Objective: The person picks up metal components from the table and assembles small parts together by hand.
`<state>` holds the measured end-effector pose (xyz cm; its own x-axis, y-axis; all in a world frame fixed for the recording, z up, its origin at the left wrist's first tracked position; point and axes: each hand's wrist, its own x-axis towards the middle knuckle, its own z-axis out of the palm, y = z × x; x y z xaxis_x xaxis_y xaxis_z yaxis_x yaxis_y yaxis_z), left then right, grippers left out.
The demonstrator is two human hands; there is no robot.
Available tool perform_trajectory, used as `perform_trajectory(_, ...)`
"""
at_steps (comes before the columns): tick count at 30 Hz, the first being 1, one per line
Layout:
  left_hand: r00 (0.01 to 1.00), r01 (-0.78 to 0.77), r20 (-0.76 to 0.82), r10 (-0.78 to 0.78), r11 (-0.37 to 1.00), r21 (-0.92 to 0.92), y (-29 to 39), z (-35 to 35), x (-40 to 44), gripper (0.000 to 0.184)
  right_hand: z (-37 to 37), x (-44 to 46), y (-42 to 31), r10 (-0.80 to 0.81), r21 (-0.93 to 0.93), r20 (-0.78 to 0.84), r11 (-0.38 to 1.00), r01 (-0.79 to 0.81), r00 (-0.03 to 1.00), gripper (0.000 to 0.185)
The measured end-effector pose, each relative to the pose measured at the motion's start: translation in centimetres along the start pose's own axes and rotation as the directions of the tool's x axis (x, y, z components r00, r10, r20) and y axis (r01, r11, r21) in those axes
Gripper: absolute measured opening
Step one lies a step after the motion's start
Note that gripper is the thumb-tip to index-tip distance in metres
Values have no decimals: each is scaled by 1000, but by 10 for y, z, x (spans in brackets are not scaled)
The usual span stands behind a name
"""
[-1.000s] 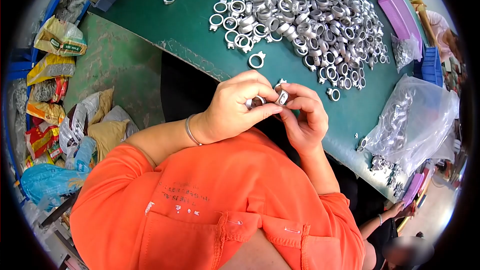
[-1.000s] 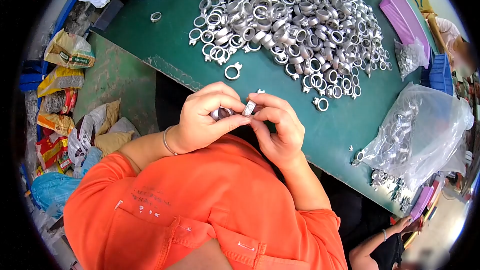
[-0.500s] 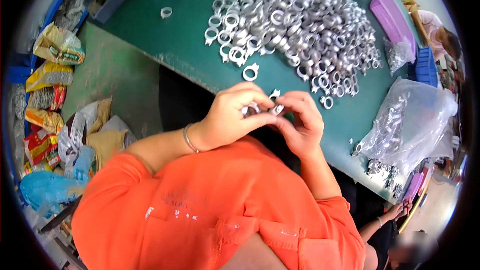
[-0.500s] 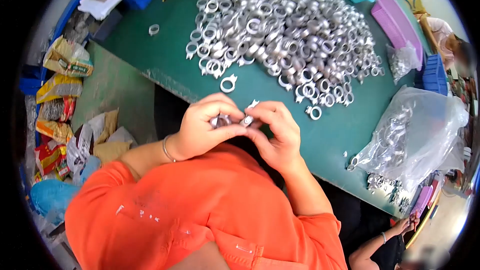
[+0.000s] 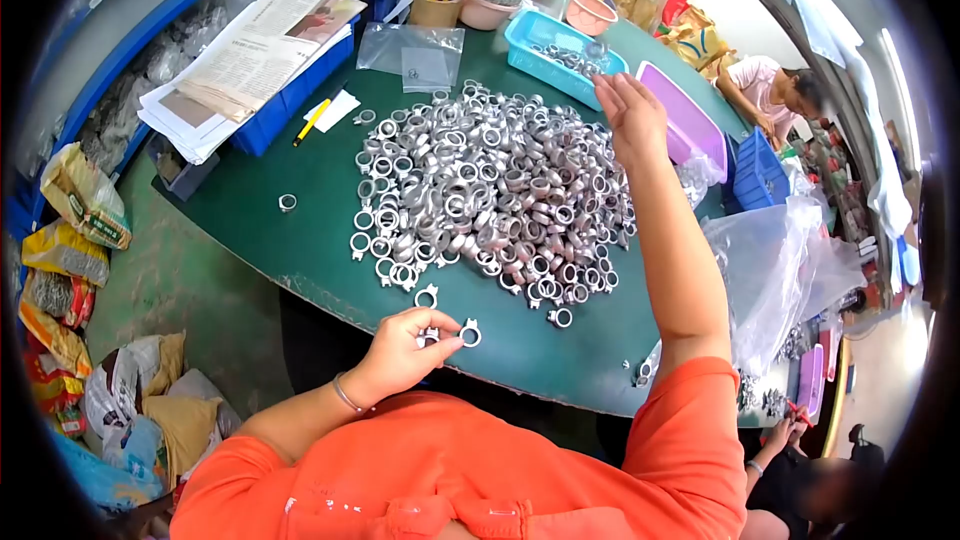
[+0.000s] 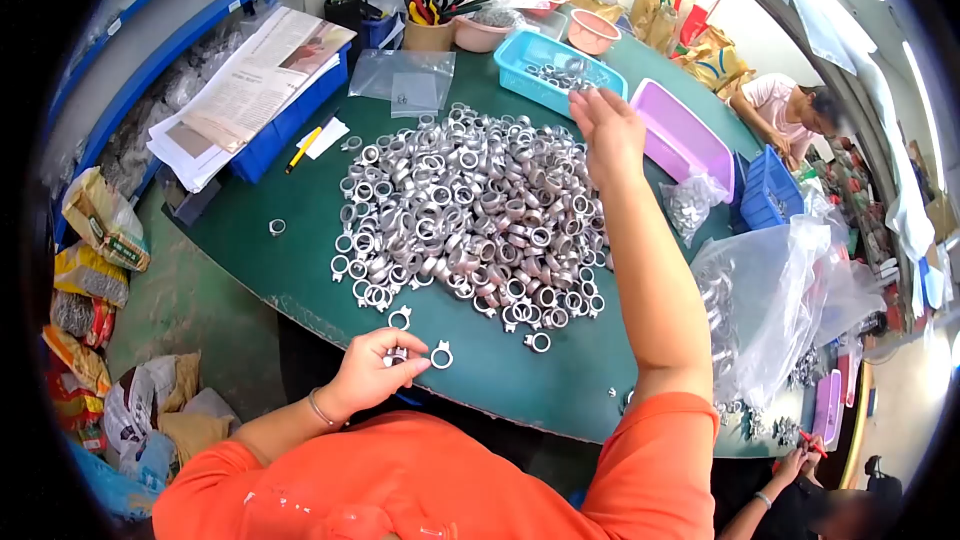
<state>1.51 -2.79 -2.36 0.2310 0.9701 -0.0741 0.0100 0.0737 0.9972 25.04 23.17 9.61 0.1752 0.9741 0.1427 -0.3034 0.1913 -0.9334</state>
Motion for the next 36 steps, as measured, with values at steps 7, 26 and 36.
perform_trajectory(7,984,174,45,-171,982,-67,13,-7,4,12,-5,-119,12,338,-611,399,792,-28,852,14)
perform_trajectory(26,975,222,55,-215,958,-184,9,-6,-6,10,-21,-277,83,230,-331,380,938,-100,896,8)
perform_trajectory(36,998,25,55,-13,974,-226,11,-1,-11,5,-15,-286,78,-11,-286,530,939,191,848,10)
